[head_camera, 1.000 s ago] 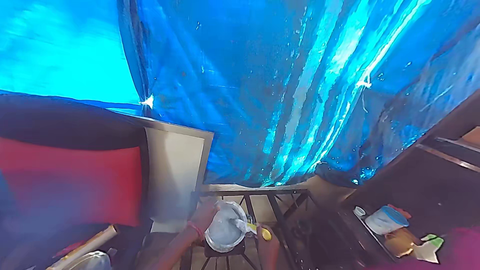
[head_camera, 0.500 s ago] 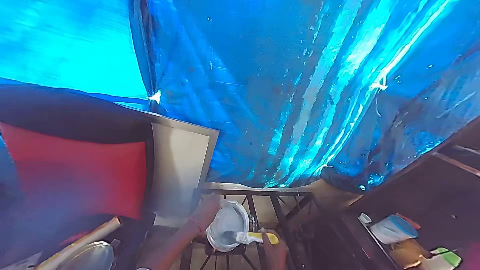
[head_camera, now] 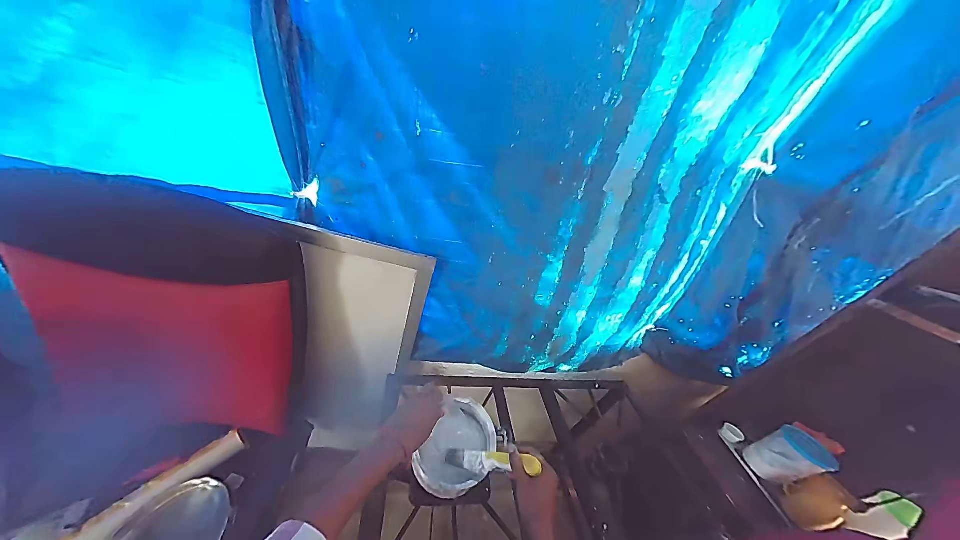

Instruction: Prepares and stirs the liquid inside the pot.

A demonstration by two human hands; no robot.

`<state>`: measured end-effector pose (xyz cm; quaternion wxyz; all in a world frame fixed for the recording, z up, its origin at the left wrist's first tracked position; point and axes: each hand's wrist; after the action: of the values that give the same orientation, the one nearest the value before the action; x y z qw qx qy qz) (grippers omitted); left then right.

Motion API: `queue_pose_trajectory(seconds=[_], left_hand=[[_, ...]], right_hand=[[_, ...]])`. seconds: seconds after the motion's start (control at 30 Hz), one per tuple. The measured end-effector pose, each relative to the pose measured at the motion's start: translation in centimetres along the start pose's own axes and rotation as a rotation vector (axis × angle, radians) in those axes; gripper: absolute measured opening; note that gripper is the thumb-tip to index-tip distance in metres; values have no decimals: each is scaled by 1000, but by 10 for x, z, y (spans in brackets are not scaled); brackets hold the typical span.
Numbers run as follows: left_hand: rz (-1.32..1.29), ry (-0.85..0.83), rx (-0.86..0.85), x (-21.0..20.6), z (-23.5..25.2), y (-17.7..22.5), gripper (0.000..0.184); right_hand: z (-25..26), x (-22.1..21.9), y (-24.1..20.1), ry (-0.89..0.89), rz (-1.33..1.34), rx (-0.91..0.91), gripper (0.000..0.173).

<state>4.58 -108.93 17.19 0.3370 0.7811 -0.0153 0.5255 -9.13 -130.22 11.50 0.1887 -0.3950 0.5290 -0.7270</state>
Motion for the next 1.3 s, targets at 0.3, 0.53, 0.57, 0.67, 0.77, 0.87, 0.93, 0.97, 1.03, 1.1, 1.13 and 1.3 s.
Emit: queue_pose_trajectory(seconds=[0.3,0.53,0.57,0.67,0.77,0.87,0.93,0.97,1.03,1.1,1.13,1.3], left_hand=[[-6,32,2,3,0,-2,38],[22,54,-29,4,5,4,36],[10,76,-48,5,4,3,36],[-54,143,-82,9,-1,-1,35],[-96,149,-61,12,-6,-4,37],[-102,136,-32,14,-6,-4,40],[-111,158,-24,13,-6,-9,40],[-114,160,-25,13,-7,-10,40],[-96,162,-42,14,-10,-11,41],[-83,160,-82,12,-14,-11,41],[-81,159,-97,12,-15,-11,41],[-135,197,-105,12,-19,-14,39]], right_hand=[[-2,4,-1,-91,32,-21,15],[4,6,11,-12,-10,41,17],[2,8,7,-60,-12,39,16],[0,16,0,-10,-49,28,16],[5,9,7,90,-42,27,20],[2,3,6,-25,-8,21,18],[0,10,1,-77,-37,-12,18],[1,14,0,-45,-64,-21,19],[6,14,4,54,-83,-8,19],[5,10,8,48,-71,27,18],[4,8,4,-2,-60,25,18],[2,17,-8,28,-103,22,16]])
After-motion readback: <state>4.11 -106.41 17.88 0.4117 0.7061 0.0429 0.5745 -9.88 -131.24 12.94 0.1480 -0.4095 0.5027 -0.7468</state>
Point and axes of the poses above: each hand's wrist, its own z-axis towards the middle knuckle, its own x-axis out of the back of the hand, y = z × x, and after that the axes turned 5 degrees about -x, right-handed
